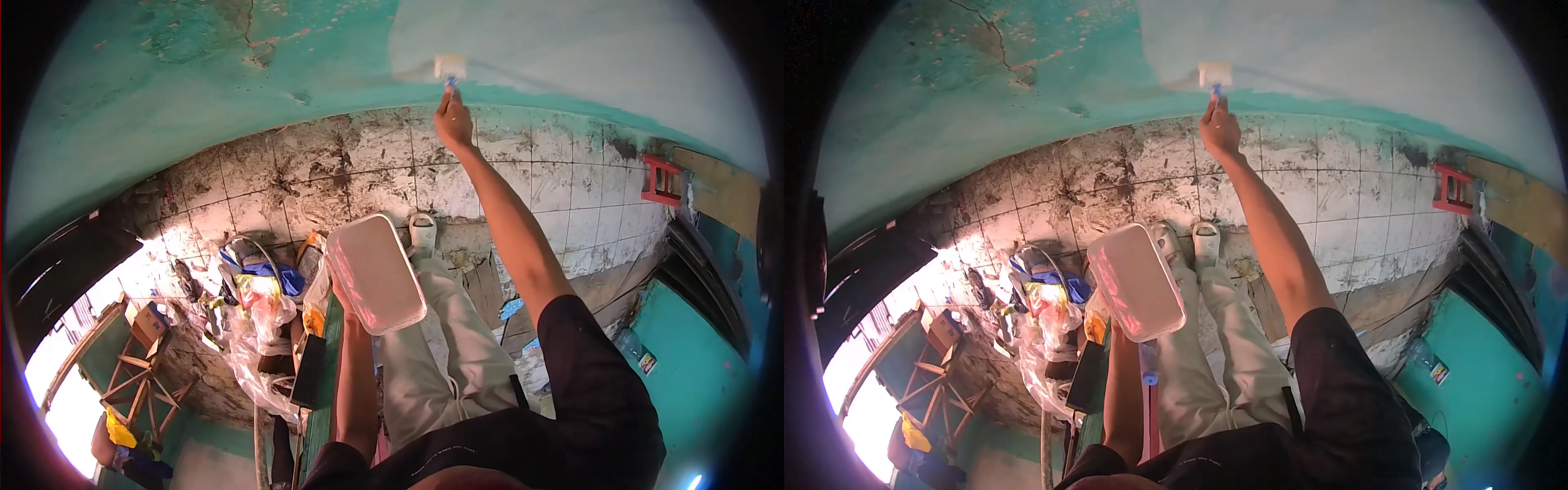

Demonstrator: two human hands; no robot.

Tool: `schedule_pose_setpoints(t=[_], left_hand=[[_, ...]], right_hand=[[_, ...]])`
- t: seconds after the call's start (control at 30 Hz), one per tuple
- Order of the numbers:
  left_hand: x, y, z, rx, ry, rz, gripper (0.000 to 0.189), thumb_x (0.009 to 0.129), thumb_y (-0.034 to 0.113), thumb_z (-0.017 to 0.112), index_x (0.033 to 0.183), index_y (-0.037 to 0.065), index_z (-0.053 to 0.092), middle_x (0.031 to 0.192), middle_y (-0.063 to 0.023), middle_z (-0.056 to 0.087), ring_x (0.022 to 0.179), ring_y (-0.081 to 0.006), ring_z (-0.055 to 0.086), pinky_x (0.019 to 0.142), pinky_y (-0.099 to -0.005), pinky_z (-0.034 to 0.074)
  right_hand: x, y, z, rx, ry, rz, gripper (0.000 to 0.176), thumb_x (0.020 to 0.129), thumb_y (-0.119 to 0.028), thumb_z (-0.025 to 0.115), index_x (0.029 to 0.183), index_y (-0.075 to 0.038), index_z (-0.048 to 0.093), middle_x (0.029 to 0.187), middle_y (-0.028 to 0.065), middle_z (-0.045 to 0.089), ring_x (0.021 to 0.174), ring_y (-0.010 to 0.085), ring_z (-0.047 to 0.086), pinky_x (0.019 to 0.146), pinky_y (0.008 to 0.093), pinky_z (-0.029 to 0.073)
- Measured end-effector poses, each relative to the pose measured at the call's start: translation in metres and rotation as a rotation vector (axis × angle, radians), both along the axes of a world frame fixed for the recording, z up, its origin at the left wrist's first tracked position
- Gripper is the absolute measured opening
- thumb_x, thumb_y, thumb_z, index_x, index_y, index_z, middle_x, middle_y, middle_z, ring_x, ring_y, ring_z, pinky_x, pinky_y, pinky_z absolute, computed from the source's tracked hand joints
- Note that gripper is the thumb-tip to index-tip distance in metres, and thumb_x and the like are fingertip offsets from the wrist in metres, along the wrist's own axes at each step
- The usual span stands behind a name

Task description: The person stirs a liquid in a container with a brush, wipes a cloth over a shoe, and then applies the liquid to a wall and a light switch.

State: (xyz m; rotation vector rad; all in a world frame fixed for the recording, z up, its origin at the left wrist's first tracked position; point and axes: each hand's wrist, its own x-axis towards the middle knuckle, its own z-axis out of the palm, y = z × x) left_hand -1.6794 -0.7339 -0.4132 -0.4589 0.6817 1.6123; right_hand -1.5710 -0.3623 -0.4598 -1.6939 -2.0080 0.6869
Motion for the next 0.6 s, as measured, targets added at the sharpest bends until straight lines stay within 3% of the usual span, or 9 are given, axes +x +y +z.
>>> schedule_pose_setpoints(t=[0.07,0.1,0.13,0.2,0.27,0.33,0.43,0.47,0.6], left_hand=[[0.017,0.004,-0.004,-0.013,0.0,-0.001,0.078,0.094,0.066,0.039,0.146,0.008,0.036,0.138,-0.0155,0.051,0.118,-0.0351,0.057,0.095,-0.0538,0.051],[0.0,-0.002,-0.008,-0.019,0.0,-0.001,0.078,0.094,0.066,0.039,0.146,0.008,0.036,0.138,-0.0155,0.051,0.118,-0.035,0.057,0.095,-0.0536,0.051],[-0.004,0.0,-0.01,-0.023,0.001,-0.002,0.078,0.094,0.066,0.039,0.146,0.008,0.036,0.138,-0.0155,0.051,0.118,-0.0349,0.057,0.096,-0.0535,0.051],[-0.009,-0.003,-0.013,-0.024,-0.006,0.009,0.077,0.094,0.065,0.038,0.146,0.008,0.036,0.138,-0.0154,0.051,0.118,-0.0347,0.057,0.096,-0.0531,0.051],[-0.018,-0.006,-0.016,-0.03,-0.026,0.019,0.077,0.094,0.065,0.038,0.146,0.008,0.037,0.138,-0.0154,0.051,0.118,-0.0346,0.057,0.096,-0.0528,0.051],[-0.018,-0.004,-0.02,-0.026,-0.036,0.035,0.077,0.095,0.065,0.038,0.146,0.008,0.037,0.137,-0.0153,0.051,0.118,-0.0344,0.058,0.096,-0.0525,0.051],[-0.004,-0.002,-0.029,-0.015,-0.05,0.046,0.076,0.095,0.065,0.037,0.146,0.008,0.037,0.137,-0.0152,0.052,0.118,-0.0341,0.058,0.096,-0.052,0.051],[-0.005,-0.003,-0.033,-0.018,-0.052,0.047,0.076,0.095,0.065,0.037,0.146,0.008,0.037,0.137,-0.0152,0.052,0.118,-0.034,0.058,0.096,-0.0518,0.051],[-0.004,-0.009,-0.048,-0.034,-0.059,0.037,0.075,0.096,0.064,0.036,0.145,0.008,0.038,0.137,-0.0151,0.052,0.117,-0.0337,0.058,0.097,-0.0512,0.05]], right_hand=[[0.021,-0.005,-0.061,-0.533,-0.053,-0.089,0.043,0.104,-0.028,0.037,0.129,0.005,0.045,0.063,0.0202,0.063,0.066,0.0406,0.066,0.059,0.0515,0.051],[0.041,-0.01,-0.089,-0.099,-0.305,0.194,0.041,0.103,-0.032,0.039,0.121,0.002,0.054,0.067,0.0173,0.066,0.073,0.0389,0.067,0.068,0.0516,0.051],[0.038,-0.009,-0.075,-0.104,-0.306,0.195,0.041,0.103,-0.032,0.039,0.121,0.002,0.054,0.067,0.0173,0.066,0.073,0.0389,0.067,0.068,0.0516,0.051],[0.029,0.01,0.007,-0.404,0.082,-0.011,0.041,0.103,-0.034,0.043,0.102,0.003,0.061,0.058,0.0085,0.06,0.058,0.0269,0.063,0.056,0.0412,0.048],[0.018,-0.002,0.113,-0.51,0.506,-0.085,0.041,0.103,-0.043,0.046,0.087,-0.007,0.058,0.057,-0.0027,0.045,0.046,0.006,0.041,0.041,0.0266,0.032],[0.006,-0.026,0.183,-0.302,0.452,-0.052,0.038,0.104,-0.039,0.044,0.082,-0.009,0.054,0.056,-0.0044,0.041,0.045,0.0034,0.034,0.039,0.0247,0.027],[0.01,-0.029,0.179,0.084,0.563,0.011,0.036,0.104,-0.032,0.044,0.085,-0.002,0.054,0.053,0.0021,0.044,0.045,0.0101,0.043,0.043,0.0324,0.032],[0.007,-0.023,0.164,0.079,0.559,0.012,0.036,0.104,-0.032,0.044,0.085,-0.002,0.054,0.053,0.0021,0.044,0.045,0.0101,0.043,0.043,0.0324,0.032],[0.001,0.022,0.015,0.259,0.269,0.037,0.032,0.105,-0.026,0.034,0.099,0.001,0.05,0.056,0.0146,0.051,0.046,0.0317,0.051,0.046,0.0422,0.038]])
